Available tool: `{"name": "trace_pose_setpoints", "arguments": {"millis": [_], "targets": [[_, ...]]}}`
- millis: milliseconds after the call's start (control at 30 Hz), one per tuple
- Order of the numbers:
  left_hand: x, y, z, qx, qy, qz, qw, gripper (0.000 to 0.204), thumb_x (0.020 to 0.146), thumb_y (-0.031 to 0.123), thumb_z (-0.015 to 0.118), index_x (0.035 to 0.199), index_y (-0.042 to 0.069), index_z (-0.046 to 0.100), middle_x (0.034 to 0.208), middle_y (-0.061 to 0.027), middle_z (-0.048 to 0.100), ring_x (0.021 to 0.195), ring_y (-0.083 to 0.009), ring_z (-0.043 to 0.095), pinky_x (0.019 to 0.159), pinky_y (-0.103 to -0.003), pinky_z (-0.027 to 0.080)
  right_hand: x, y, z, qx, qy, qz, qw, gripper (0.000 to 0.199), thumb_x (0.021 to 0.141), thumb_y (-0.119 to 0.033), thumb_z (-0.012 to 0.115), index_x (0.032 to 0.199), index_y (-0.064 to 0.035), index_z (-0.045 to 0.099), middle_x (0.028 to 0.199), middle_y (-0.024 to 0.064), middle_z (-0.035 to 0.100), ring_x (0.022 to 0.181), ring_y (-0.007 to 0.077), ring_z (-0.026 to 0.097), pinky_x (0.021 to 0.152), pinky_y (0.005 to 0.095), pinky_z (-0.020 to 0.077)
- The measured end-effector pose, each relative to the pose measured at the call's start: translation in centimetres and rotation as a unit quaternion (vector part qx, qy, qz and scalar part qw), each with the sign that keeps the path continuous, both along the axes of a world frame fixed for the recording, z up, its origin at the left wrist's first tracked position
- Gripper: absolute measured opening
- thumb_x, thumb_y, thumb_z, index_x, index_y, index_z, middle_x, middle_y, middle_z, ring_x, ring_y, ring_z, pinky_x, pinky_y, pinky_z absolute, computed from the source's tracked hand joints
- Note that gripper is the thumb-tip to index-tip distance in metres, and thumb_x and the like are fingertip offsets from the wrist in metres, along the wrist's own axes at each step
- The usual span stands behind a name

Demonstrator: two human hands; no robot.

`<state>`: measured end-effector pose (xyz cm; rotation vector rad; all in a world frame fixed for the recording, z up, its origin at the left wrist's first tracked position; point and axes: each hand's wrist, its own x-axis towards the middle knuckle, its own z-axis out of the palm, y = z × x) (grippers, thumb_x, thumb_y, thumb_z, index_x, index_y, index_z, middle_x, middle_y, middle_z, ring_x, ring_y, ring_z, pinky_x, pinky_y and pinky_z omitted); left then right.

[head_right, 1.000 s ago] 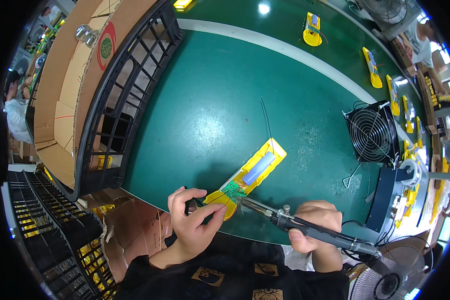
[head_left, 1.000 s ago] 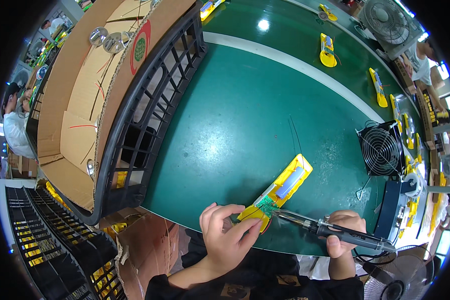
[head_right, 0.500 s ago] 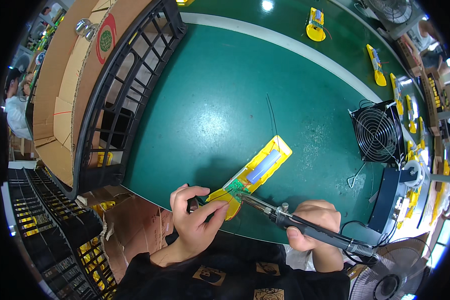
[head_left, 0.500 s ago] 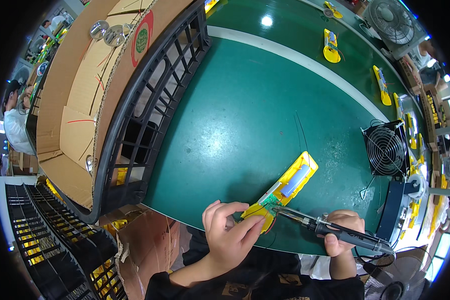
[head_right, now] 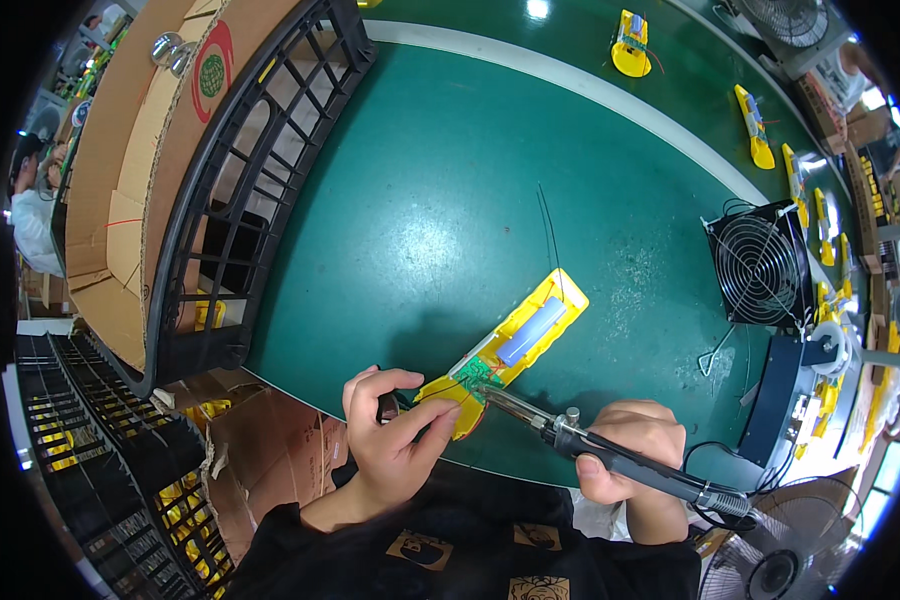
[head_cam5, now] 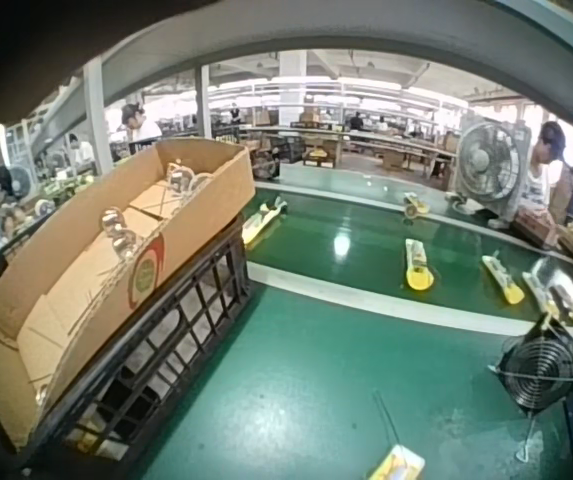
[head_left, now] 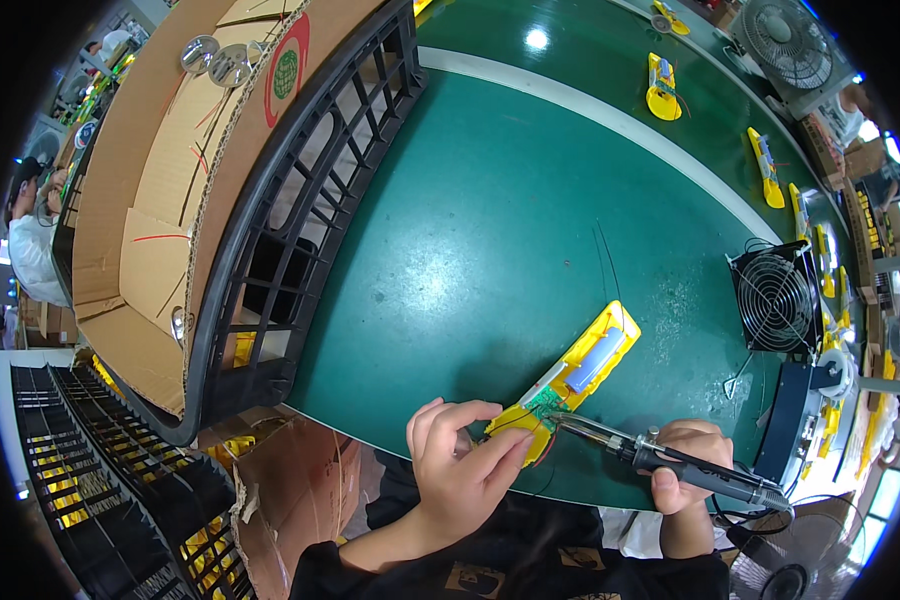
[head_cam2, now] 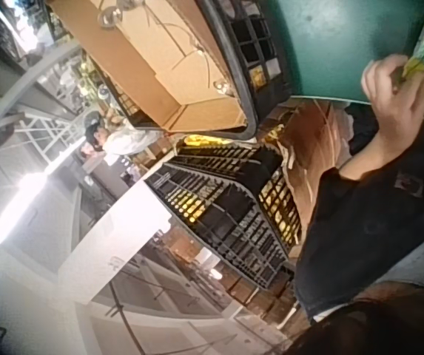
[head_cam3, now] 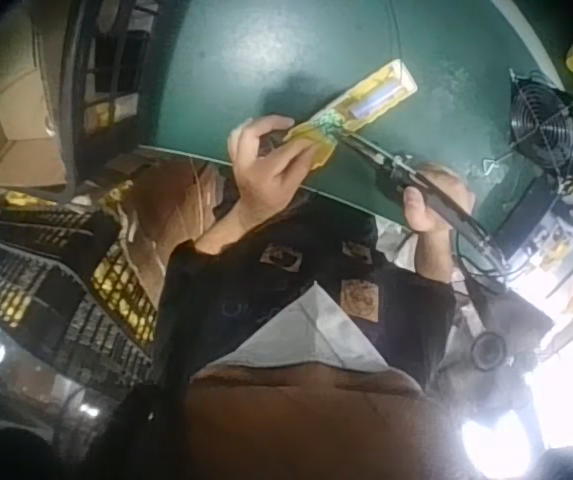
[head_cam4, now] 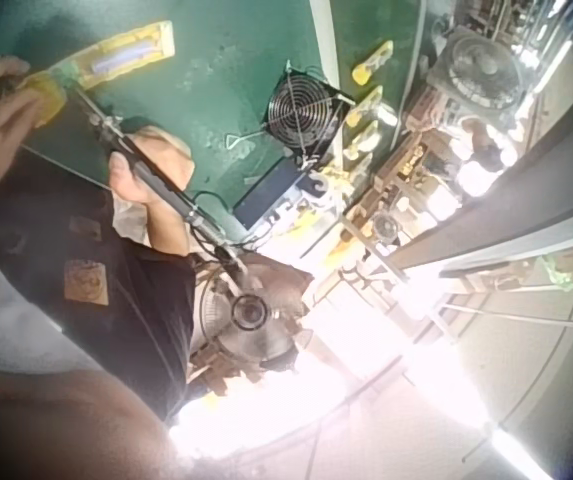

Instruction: The person assembles flashlights by taking reflectors from a box, soldering wires to the circuit board inside each casing with a soldering iron, and placing the assembled units onto a conveyor belt.

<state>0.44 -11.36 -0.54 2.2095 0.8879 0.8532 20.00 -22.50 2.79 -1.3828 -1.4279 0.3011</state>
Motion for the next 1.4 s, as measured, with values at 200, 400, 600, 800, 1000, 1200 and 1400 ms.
{"name": "trace_pose_setpoints", "arguments": {"millis": [200,400,600,800,1000,1200,1400], "targets": [[0.0,-0.2,-0.1,-0.029,0.006,0.006,1.000,0.014,0.062,0.010,0.071,0.075,0.014,0.067,0.092,-0.0011,0.049,0.080,-0.0172,0.043,0.079,-0.036,0.036,0.1,-0.2,0.0,-0.001,-0.011,0.004,1.000,0.024,0.069,-0.017,0.063,0.070,0.0009,0.048,0.045,0.0078,0.049,0.035,0.0191,0.048,0.037,0.0271,0.0412],[0.1,0.0,-0.3,0.005,-0.008,0.006,1.000,0.015,0.061,0.008,0.071,0.074,0.014,0.066,0.091,-0.0022,0.051,0.079,-0.0179,0.045,0.080,-0.039,0.036,0.2,-0.2,0.1,-0.013,-0.024,0.010,1.000,0.024,0.069,-0.017,0.063,0.072,0.0008,0.047,0.045,0.0078,0.049,0.036,0.0193,0.049,0.038,0.0277,0.0423],[0.1,-0.1,-0.4,0.006,-0.014,0.006,1.000,0.016,0.061,0.011,0.071,0.076,0.013,0.065,0.096,-0.0019,0.053,0.078,-0.0171,0.045,0.080,-0.037,0.035,0.2,-0.3,0.0,-0.009,-0.021,0.008,1.000,0.025,0.069,-0.017,0.063,0.075,0.0008,0.046,0.047,0.0079,0.050,0.036,0.0192,0.048,0.038,0.0279,0.0427],[0.1,-0.1,-0.6,0.004,-0.022,0.012,1.000,0.016,0.061,0.011,0.072,0.075,0.013,0.065,0.095,-0.0015,0.053,0.077,-0.0169,0.045,0.080,-0.037,0.036,0.3,-0.2,0.1,-0.028,-0.022,0.030,0.999,0.025,0.070,-0.017,0.063,0.075,0.0006,0.046,0.046,0.0077,0.050,0.036,0.0190,0.049,0.038,0.0280,0.0426],[0.1,-0.2,-0.4,-0.012,-0.018,0.020,1.000,0.016,0.061,0.011,0.071,0.075,0.013,0.065,0.094,-0.0010,0.053,0.076,-0.0170,0.045,0.080,-0.038,0.036,0.1,-1.1,0.3,0.016,0.008,-0.036,0.999,0.028,0.071,-0.021,0.063,0.075,0.0009,0.046,0.046,0.0076,0.050,0.037,0.0190,0.049,0.039,0.0284,0.0438],[0.3,-0.2,-0.7,0.011,-0.026,0.024,0.999,0.016,0.061,0.011,0.071,0.075,0.013,0.064,0.094,-0.0001,0.053,0.073,-0.0156,0.046,0.080,-0.038,0.036,0.4,-2.4,0.2,0.005,0.025,-0.098,0.995,0.034,0.070,-0.029,0.062,0.067,0.0019,0.049,0.044,0.0075,0.050,0.035,0.0191,0.049,0.039,0.0281,0.0440],[0.3,-0.4,-0.4,0.016,-0.006,0.021,1.000,0.015,0.060,0.008,0.071,0.073,0.011,0.064,0.086,-0.0013,0.054,0.074,-0.0157,0.051,0.083,-0.040,0.035,-0.3,-2.4,0.7,-0.050,0.024,-0.175,0.983,0.043,0.069,-0.037,0.057,0.045,-0.0010,0.053,0.040,0.0060,0.048,0.034,0.0181,0.047,0.038,0.0257,0.0425]]}}
